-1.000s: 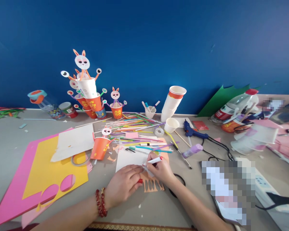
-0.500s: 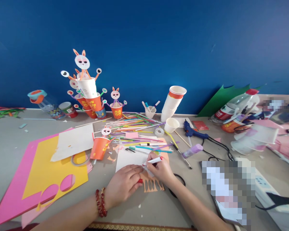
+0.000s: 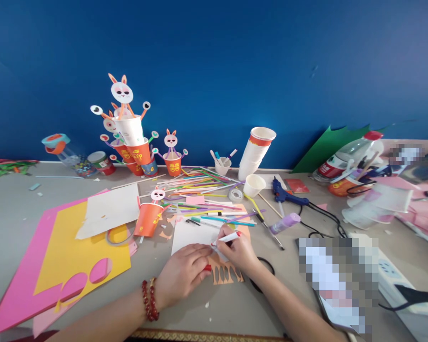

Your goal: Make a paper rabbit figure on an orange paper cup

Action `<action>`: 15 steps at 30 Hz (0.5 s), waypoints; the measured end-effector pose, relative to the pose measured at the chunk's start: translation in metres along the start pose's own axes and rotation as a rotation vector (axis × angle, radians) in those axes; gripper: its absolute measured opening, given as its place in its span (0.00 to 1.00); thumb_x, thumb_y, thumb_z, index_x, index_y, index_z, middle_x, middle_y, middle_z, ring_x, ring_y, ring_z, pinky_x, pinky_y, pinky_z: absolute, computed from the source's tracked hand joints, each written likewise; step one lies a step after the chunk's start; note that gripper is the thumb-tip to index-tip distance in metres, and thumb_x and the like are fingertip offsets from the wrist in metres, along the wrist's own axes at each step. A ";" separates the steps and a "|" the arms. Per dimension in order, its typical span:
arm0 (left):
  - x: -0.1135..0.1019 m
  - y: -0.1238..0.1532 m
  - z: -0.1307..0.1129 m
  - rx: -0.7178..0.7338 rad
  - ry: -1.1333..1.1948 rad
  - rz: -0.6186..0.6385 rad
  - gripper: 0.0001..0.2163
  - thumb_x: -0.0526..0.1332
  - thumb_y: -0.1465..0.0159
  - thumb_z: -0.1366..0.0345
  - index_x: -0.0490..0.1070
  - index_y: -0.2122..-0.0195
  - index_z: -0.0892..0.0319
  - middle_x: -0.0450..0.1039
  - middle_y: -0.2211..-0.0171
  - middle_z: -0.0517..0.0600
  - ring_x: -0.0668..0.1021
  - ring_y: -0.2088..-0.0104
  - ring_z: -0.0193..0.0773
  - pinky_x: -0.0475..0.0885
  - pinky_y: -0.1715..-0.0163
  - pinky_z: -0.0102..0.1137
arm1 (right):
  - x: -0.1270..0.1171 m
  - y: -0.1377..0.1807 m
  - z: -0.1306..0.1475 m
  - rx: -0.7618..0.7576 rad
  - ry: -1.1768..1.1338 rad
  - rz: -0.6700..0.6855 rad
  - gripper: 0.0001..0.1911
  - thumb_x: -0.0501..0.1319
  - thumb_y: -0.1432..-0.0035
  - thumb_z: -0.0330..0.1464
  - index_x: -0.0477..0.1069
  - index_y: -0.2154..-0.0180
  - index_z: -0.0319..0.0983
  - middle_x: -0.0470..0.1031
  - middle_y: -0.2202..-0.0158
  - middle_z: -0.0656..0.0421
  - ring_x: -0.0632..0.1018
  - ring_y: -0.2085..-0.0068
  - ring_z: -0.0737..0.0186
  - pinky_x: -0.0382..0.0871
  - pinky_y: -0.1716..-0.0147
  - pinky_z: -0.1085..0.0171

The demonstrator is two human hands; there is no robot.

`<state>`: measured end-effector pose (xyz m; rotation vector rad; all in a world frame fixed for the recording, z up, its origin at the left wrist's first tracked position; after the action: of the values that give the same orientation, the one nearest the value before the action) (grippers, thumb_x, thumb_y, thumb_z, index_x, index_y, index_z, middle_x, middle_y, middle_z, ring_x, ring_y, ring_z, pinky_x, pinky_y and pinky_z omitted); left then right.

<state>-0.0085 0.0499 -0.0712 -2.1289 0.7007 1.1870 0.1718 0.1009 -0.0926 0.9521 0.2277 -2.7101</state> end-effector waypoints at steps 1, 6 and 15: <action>0.000 0.000 0.000 -0.002 -0.001 0.000 0.10 0.54 0.31 0.63 0.71 0.54 0.59 0.74 0.47 0.53 0.74 0.45 0.40 0.68 0.42 0.37 | 0.000 0.000 0.000 0.001 0.001 0.000 0.04 0.55 0.47 0.30 0.63 0.74 0.42 0.67 0.79 0.64 0.68 0.77 0.65 0.57 0.77 0.70; -0.001 -0.001 0.000 0.008 0.000 -0.002 0.10 0.54 0.31 0.63 0.71 0.54 0.59 0.75 0.47 0.53 0.74 0.45 0.40 0.69 0.42 0.37 | -0.001 0.000 0.001 0.013 0.003 -0.009 0.03 0.55 0.48 0.30 0.63 0.73 0.42 0.67 0.79 0.64 0.67 0.77 0.66 0.57 0.77 0.69; 0.000 0.000 0.001 0.007 0.007 -0.008 0.11 0.54 0.31 0.63 0.71 0.52 0.58 0.74 0.47 0.53 0.74 0.45 0.41 0.69 0.42 0.38 | -0.001 0.001 0.000 0.016 -0.012 -0.017 0.04 0.56 0.47 0.31 0.63 0.74 0.42 0.66 0.80 0.65 0.67 0.78 0.66 0.57 0.78 0.70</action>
<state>-0.0089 0.0499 -0.0719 -2.1290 0.6987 1.1714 0.1728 0.1004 -0.0916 0.9421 0.2138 -2.7366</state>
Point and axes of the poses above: each hand's wrist, its own y-axis away from the middle knuckle, its own x-axis out of the palm, z = x × y, the point moved 3 cm from there along -y, towards the middle knuckle
